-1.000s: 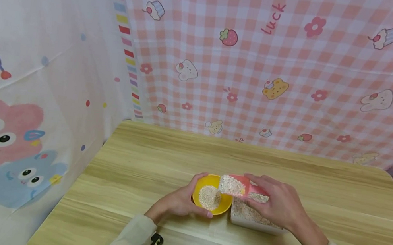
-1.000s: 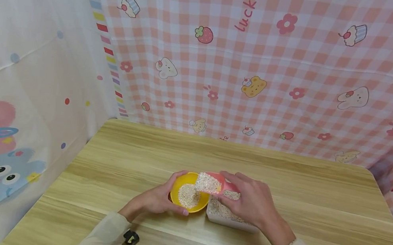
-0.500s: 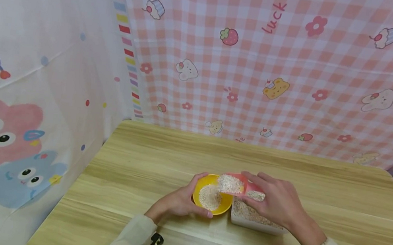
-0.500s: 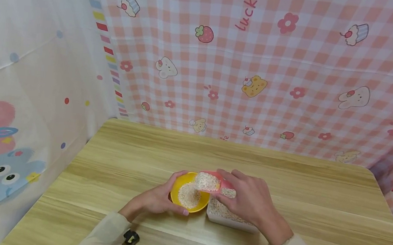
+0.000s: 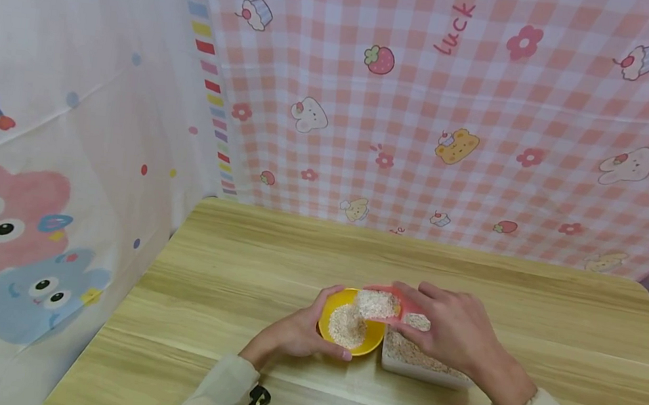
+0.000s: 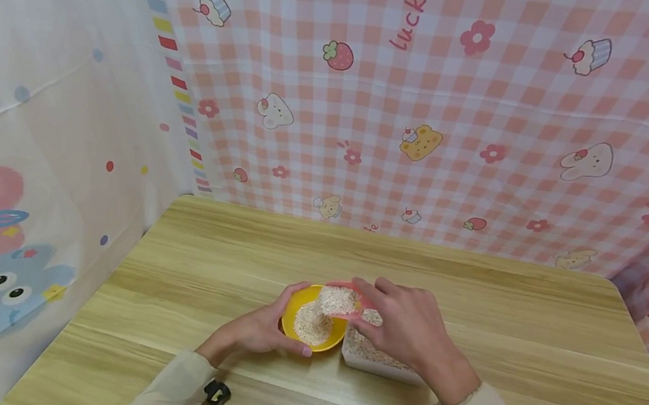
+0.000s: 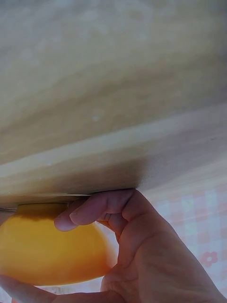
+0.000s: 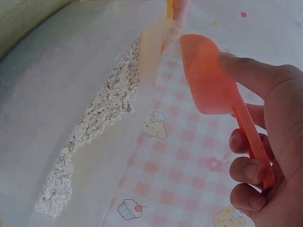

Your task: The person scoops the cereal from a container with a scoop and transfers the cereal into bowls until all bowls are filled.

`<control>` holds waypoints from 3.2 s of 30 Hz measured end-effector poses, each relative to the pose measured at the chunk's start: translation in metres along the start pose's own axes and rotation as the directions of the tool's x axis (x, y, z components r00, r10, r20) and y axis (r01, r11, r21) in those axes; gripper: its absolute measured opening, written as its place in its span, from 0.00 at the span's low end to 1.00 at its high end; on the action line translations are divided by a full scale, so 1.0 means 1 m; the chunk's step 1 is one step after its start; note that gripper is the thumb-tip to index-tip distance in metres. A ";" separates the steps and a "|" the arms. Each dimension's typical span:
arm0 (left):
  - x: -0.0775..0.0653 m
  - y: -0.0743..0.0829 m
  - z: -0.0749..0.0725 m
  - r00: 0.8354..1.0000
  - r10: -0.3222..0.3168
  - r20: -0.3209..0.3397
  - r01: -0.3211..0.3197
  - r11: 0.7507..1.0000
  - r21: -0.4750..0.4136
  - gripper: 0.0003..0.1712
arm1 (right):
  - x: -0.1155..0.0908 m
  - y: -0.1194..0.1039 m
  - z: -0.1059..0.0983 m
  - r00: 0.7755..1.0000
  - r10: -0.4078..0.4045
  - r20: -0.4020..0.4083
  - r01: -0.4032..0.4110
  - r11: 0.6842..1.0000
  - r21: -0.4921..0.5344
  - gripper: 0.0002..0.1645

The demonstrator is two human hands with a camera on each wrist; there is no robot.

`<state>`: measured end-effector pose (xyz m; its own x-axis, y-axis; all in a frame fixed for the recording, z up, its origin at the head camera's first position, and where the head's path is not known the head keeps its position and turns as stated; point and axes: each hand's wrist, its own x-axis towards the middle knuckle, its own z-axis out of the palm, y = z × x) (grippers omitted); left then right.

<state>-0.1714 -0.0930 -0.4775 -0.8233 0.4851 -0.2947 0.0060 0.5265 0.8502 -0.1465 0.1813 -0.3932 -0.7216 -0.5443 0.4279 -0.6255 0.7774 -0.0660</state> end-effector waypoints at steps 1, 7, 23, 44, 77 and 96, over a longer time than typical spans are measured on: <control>0.000 0.000 0.000 1.000 0.002 0.000 -0.002 1.000 0.003 0.66 | 0.000 0.000 0.000 1.000 -0.008 -0.002 0.008 1.000 -0.003 0.34; 0.001 0.000 0.000 1.000 0.003 0.001 -0.003 1.000 0.011 0.67 | 0.003 0.000 -0.002 0.998 -0.067 -0.018 0.067 0.997 -0.039 0.31; 0.000 0.001 0.001 1.000 -0.020 -0.003 0.020 1.000 0.014 0.67 | 0.010 -0.007 -0.005 0.971 -0.238 -0.014 0.231 0.956 -0.182 0.34; -0.001 0.002 0.001 1.000 -0.021 -0.007 0.021 1.000 0.001 0.67 | 0.005 -0.002 -0.010 0.944 -0.328 -0.035 0.304 0.908 -0.286 0.39; -0.001 0.001 0.005 1.000 -0.002 -0.030 0.002 1.000 0.001 0.67 | -0.058 0.042 -0.052 0.907 0.186 0.378 -0.143 0.980 -0.140 0.34; 0.000 0.008 0.000 0.997 0.069 -0.044 -0.066 0.995 0.076 0.68 | -0.048 0.037 -0.042 0.823 0.230 0.519 -0.177 0.973 -0.151 0.30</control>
<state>-0.1707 -0.0885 -0.4704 -0.8452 0.4890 -0.2155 0.1032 0.5450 0.8321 -0.1231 0.2496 -0.3787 -0.8920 -0.4328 -0.1308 -0.4360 0.8999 -0.0041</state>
